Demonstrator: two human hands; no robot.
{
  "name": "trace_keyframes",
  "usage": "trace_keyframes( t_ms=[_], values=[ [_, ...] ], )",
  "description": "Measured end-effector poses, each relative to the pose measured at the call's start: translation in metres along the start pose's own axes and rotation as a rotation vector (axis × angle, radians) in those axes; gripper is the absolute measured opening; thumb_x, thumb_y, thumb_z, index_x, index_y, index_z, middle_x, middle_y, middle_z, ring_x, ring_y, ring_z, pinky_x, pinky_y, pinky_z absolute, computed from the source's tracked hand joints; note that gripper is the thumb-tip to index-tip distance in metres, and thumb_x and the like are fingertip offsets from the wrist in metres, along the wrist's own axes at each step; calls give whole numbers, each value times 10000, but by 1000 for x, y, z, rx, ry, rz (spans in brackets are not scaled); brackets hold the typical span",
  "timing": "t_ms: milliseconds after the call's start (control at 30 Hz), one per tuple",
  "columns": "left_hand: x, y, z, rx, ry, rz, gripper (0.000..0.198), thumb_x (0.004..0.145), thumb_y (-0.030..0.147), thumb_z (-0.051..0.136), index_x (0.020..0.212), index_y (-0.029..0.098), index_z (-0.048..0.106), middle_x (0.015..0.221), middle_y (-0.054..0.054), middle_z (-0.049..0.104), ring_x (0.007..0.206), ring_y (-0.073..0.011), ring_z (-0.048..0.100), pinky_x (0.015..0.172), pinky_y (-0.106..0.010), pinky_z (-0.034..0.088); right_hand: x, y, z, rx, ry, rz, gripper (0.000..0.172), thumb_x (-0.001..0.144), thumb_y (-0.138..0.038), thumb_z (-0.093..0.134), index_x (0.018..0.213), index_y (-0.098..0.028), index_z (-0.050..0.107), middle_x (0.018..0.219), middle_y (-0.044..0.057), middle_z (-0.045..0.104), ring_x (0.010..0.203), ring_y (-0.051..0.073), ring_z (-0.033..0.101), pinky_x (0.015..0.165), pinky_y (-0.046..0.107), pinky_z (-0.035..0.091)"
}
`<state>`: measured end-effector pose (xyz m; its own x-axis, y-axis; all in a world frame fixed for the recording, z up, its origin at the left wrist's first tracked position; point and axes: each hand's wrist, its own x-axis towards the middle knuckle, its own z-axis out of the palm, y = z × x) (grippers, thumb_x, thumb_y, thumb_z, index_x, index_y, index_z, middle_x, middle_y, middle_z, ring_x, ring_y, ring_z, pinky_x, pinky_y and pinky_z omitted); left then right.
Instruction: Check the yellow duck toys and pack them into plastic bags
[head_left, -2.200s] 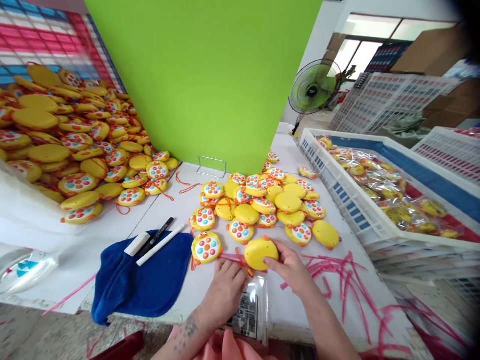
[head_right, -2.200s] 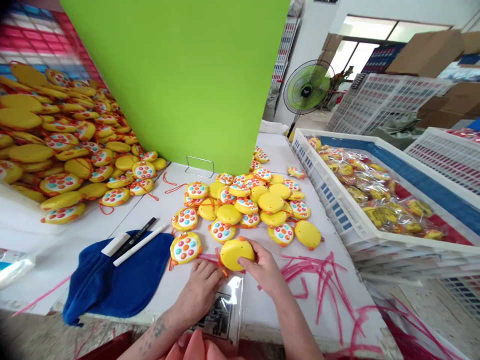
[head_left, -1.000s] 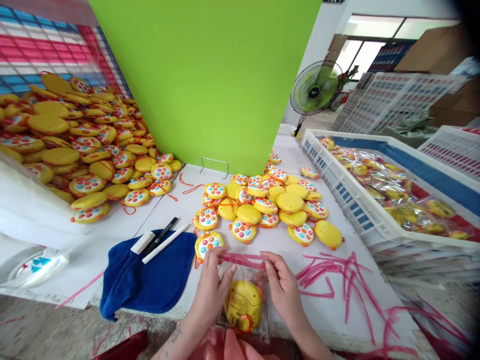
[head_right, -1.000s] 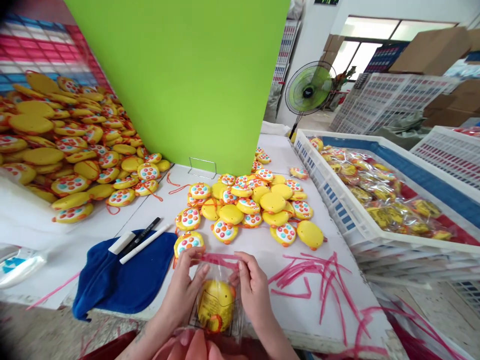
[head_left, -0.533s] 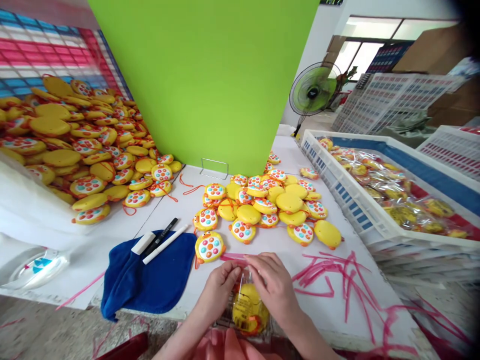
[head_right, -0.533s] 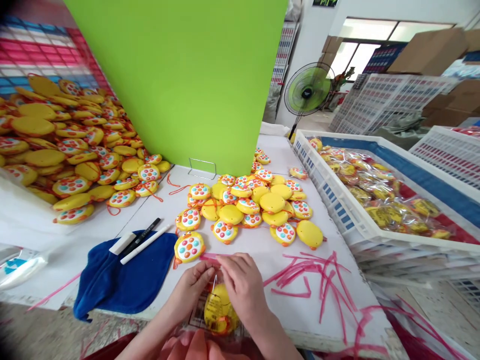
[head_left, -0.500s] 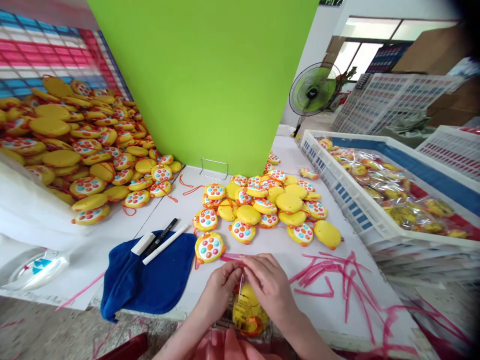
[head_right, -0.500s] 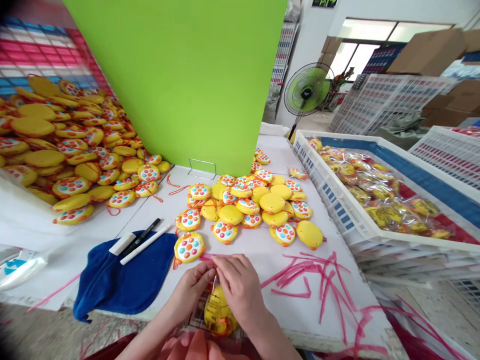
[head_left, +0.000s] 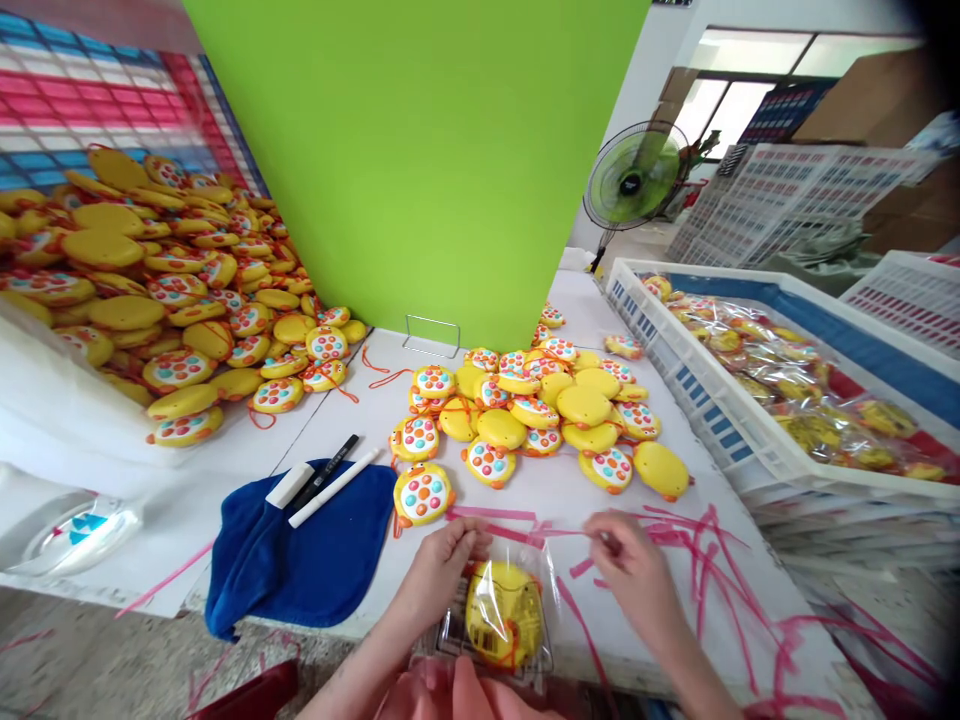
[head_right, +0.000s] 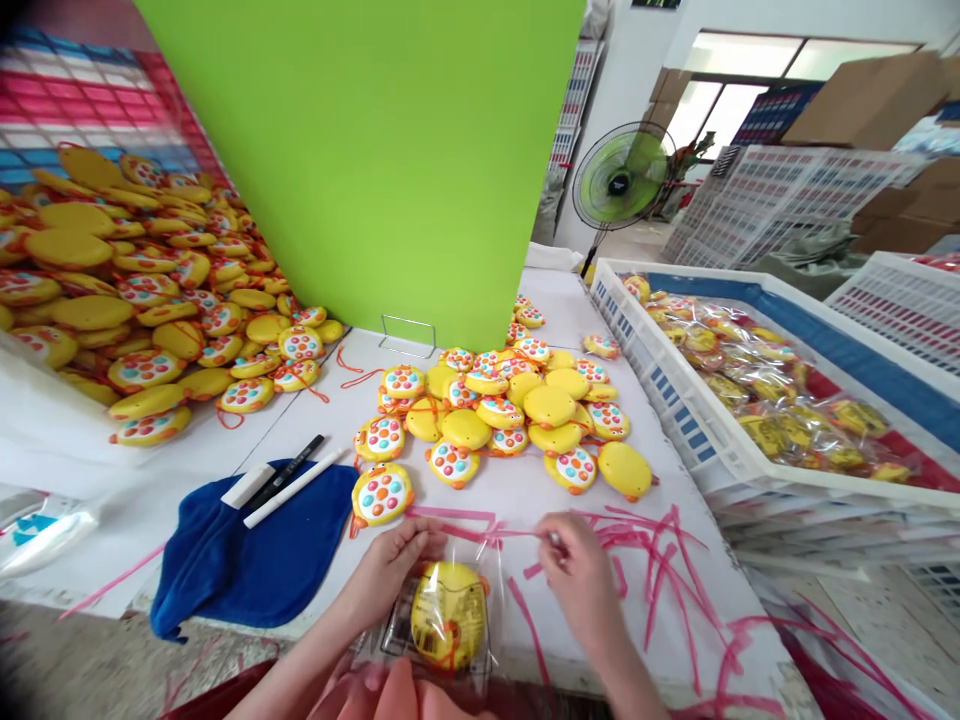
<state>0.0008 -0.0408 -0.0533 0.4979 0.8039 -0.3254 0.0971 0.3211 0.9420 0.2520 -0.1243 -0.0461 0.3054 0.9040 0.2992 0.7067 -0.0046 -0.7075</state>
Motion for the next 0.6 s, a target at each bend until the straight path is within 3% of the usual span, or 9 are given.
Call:
trace_keyframes(
  t_ms=[133,200,267,367,467,533,600],
  values=[
    [7,-17,-7,-129,-5,-62,378,811,472,591,1014,155,620,972,-85,701,798,-184,649,665,-284,493,-41,80,-65,-179,-81,182,115,761,-283,530,752,-253,641,817,62,680,669,234,611,598,357,506],
    [9,-21,-9,-142,-22,-57,398,819,490,587,1033,156,622,984,-81,699,805,-182,644,678,-283,488,-58,102,-89,-304,-163,132,159,747,-300,539,727,-260,692,800,66,702,736,271,630,675,407,514],
    [9,-21,-10,-150,-36,-55,421,829,513,574,1054,159,617,970,-77,702,814,-188,641,686,-286,484,-65,107,-103,-402,-180,39,189,739,-312,553,760,-265,735,883,80,715,852,309,633,783,468,495],
    [9,-20,-11,-138,-73,-38,443,808,507,623,1070,151,607,895,-68,705,792,-191,631,678,-280,470,-57,86,-107,-353,7,27,225,777,-327,531,836,-253,736,1067,95,661,1005,312,604,877,464,470],
    [9,-19,-10,-106,-100,-20,399,772,441,696,1024,140,627,820,-49,696,743,-168,607,662,-258,448,-36,49,-89,-102,174,153,200,815,-371,540,868,-238,680,1030,76,642,974,263,618,831,365,505],
    [8,-19,-9,-96,-88,-13,337,774,419,700,951,136,651,770,-32,679,702,-146,582,637,-240,428,-21,23,-62,30,78,237,230,814,-415,571,912,-228,662,931,58,671,855,240,634,737,324,523],
    [8,-19,-9,-101,-74,-7,307,781,412,693,914,137,666,739,-18,665,675,-132,564,618,-228,411,-10,-2,-30,129,-178,327,264,843,-441,554,922,-214,662,812,41,682,748,219,632,659,304,511]
  ],
)
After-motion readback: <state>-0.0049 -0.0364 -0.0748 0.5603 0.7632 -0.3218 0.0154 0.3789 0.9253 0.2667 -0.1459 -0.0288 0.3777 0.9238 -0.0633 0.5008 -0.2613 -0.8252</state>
